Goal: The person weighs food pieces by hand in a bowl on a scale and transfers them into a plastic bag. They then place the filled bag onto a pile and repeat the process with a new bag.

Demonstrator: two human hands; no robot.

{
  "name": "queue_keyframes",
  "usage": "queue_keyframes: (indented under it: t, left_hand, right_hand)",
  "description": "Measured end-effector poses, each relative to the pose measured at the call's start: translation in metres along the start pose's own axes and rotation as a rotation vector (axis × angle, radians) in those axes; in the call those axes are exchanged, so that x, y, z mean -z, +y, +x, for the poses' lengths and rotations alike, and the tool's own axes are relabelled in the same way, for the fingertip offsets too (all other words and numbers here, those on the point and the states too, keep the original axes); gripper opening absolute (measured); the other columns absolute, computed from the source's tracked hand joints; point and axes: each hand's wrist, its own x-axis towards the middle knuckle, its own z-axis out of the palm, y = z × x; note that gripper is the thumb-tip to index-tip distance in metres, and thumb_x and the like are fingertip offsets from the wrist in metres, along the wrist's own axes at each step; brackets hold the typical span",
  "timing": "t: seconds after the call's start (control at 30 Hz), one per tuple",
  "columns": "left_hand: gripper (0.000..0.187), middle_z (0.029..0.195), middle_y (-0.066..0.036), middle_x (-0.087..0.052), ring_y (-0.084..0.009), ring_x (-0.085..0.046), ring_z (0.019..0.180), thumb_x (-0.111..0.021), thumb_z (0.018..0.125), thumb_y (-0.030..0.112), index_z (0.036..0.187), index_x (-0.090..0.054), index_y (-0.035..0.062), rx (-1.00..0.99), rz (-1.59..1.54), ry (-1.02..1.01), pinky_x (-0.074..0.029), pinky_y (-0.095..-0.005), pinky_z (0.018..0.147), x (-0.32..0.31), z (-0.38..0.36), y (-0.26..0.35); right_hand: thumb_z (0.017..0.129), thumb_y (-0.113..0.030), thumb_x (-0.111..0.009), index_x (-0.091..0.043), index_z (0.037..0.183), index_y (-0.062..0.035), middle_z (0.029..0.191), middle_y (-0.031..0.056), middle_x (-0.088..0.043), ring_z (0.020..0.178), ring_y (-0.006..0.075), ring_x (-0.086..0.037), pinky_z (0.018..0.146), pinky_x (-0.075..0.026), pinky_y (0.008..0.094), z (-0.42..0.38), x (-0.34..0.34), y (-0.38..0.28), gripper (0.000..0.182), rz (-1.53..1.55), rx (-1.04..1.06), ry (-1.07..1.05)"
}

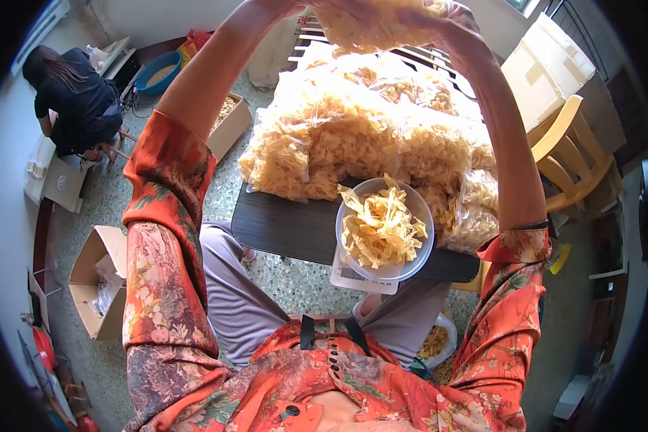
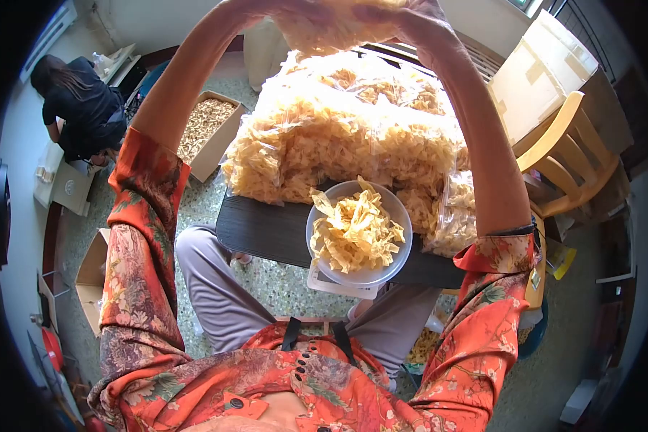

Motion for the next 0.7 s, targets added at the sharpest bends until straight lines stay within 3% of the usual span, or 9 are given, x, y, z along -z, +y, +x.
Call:
queue_keyframes:
  t: [0.07, 0.13, 0.27, 0.37, 0.43, 0.5, 0.53, 0.57, 0.7]
  left_hand:
    - [0.042, 0.100, -0.009, -0.076, -0.0160, -0.073, 0.088, -0.089, 0.080, 0.019, 0.115, -0.072, 0.0027, 0.035, -0.079, 0.047, -0.058, -0.0271, 0.075, -0.005, 0.005, -0.007]
    - [0.042, 0.100, -0.009, -0.076, -0.0164, -0.073, 0.088, -0.089, 0.080, 0.019, 0.114, -0.072, 0.0029, 0.071, -0.145, 0.089, -0.058, -0.0272, 0.075, -0.008, 0.007, -0.013]
    - [0.041, 0.100, -0.009, -0.076, -0.0170, -0.073, 0.088, -0.089, 0.080, 0.019, 0.114, -0.072, 0.0035, 0.144, -0.247, 0.171, -0.058, -0.0274, 0.075, -0.017, 0.009, -0.024]
    - [0.040, 0.100, -0.010, -0.076, -0.0176, -0.073, 0.088, -0.089, 0.080, 0.019, 0.114, -0.072, 0.0039, 0.188, -0.318, 0.219, -0.058, -0.0276, 0.075, -0.033, 0.005, -0.030]
    - [0.039, 0.101, -0.012, -0.075, -0.0223, -0.074, 0.091, -0.084, 0.085, 0.016, 0.119, -0.070, 0.0018, 0.163, -0.309, 0.149, -0.060, -0.0324, 0.079, -0.038, 0.010, -0.037]
    - [0.064, 0.114, -0.010, -0.073, -0.0217, -0.070, 0.108, -0.093, 0.075, 0.028, 0.125, -0.066, -0.0004, 0.108, -0.216, 0.047, -0.055, -0.0369, 0.099, -0.028, 0.026, -0.061]
    - [0.061, 0.124, -0.012, -0.067, -0.0240, -0.068, 0.115, -0.091, 0.078, 0.027, 0.127, -0.066, 0.0019, 0.117, -0.223, -0.021, -0.059, -0.0397, 0.096, -0.027, 0.029, -0.059]
    - [0.061, 0.124, -0.012, -0.067, -0.0240, -0.068, 0.115, -0.091, 0.078, 0.027, 0.127, -0.066, 0.0019, 0.116, -0.222, -0.020, -0.059, -0.0397, 0.096, -0.026, 0.028, -0.059]
    - [0.042, 0.110, -0.015, -0.073, -0.0232, -0.073, 0.101, -0.080, 0.088, 0.016, 0.123, -0.067, -0.0013, 0.036, -0.191, -0.023, -0.060, -0.0361, 0.087, -0.032, 0.017, -0.039]
  right_hand:
    - [0.081, -0.019, -0.088, -0.059, 0.133, -0.0035, 0.120, 0.0104, -0.069, 0.089, 0.0171, -0.067, 0.070, -0.057, 0.0279, 0.001, 0.002, 0.015, 0.062, -0.037, -0.096, 0.122]
    - [0.089, -0.030, -0.082, -0.066, 0.114, 0.0056, 0.092, 0.0095, -0.070, 0.079, 0.0153, -0.067, 0.078, -0.057, 0.0303, 0.003, 0.006, 0.025, 0.046, 0.071, 0.030, -0.001]
    - [0.079, -0.025, -0.091, -0.070, 0.108, 0.0073, 0.102, 0.0153, -0.073, 0.089, 0.0215, -0.072, 0.085, -0.059, 0.0330, -0.005, 0.010, 0.028, 0.048, 0.231, -0.063, 0.112]
    - [0.079, -0.026, -0.091, -0.069, 0.112, 0.0068, 0.106, 0.0151, -0.073, 0.091, 0.0220, -0.072, 0.085, -0.059, 0.0341, -0.001, 0.014, 0.043, 0.052, 0.330, -0.089, 0.071]
    - [0.080, -0.026, -0.091, -0.068, 0.114, 0.0053, 0.105, 0.0138, -0.073, 0.093, 0.0223, -0.072, 0.085, -0.059, 0.0343, -0.003, 0.011, 0.047, 0.052, 0.320, -0.130, 0.090]
    - [0.080, -0.026, -0.091, -0.068, 0.116, 0.0037, 0.104, 0.0126, -0.073, 0.094, 0.0225, -0.072, 0.085, -0.059, 0.0344, -0.008, 0.005, 0.045, 0.052, 0.309, -0.169, 0.109]
    - [0.078, -0.028, -0.092, -0.067, 0.118, 0.0037, 0.108, 0.0144, -0.073, 0.096, 0.0242, -0.073, 0.088, -0.059, 0.0358, -0.010, 0.004, 0.045, 0.056, 0.338, -0.172, 0.085]
    - [0.077, -0.029, -0.093, -0.066, 0.119, 0.0037, 0.111, 0.0162, -0.072, 0.098, 0.0259, -0.073, 0.091, -0.059, 0.0371, -0.011, 0.003, 0.043, 0.060, 0.366, -0.174, 0.062]
    - [0.080, -0.026, -0.091, -0.066, 0.121, -0.0013, 0.102, 0.0085, -0.074, 0.100, 0.0231, -0.072, 0.103, -0.052, 0.0409, 0.000, 0.006, 0.051, 0.055, 0.397, -0.226, 0.105]
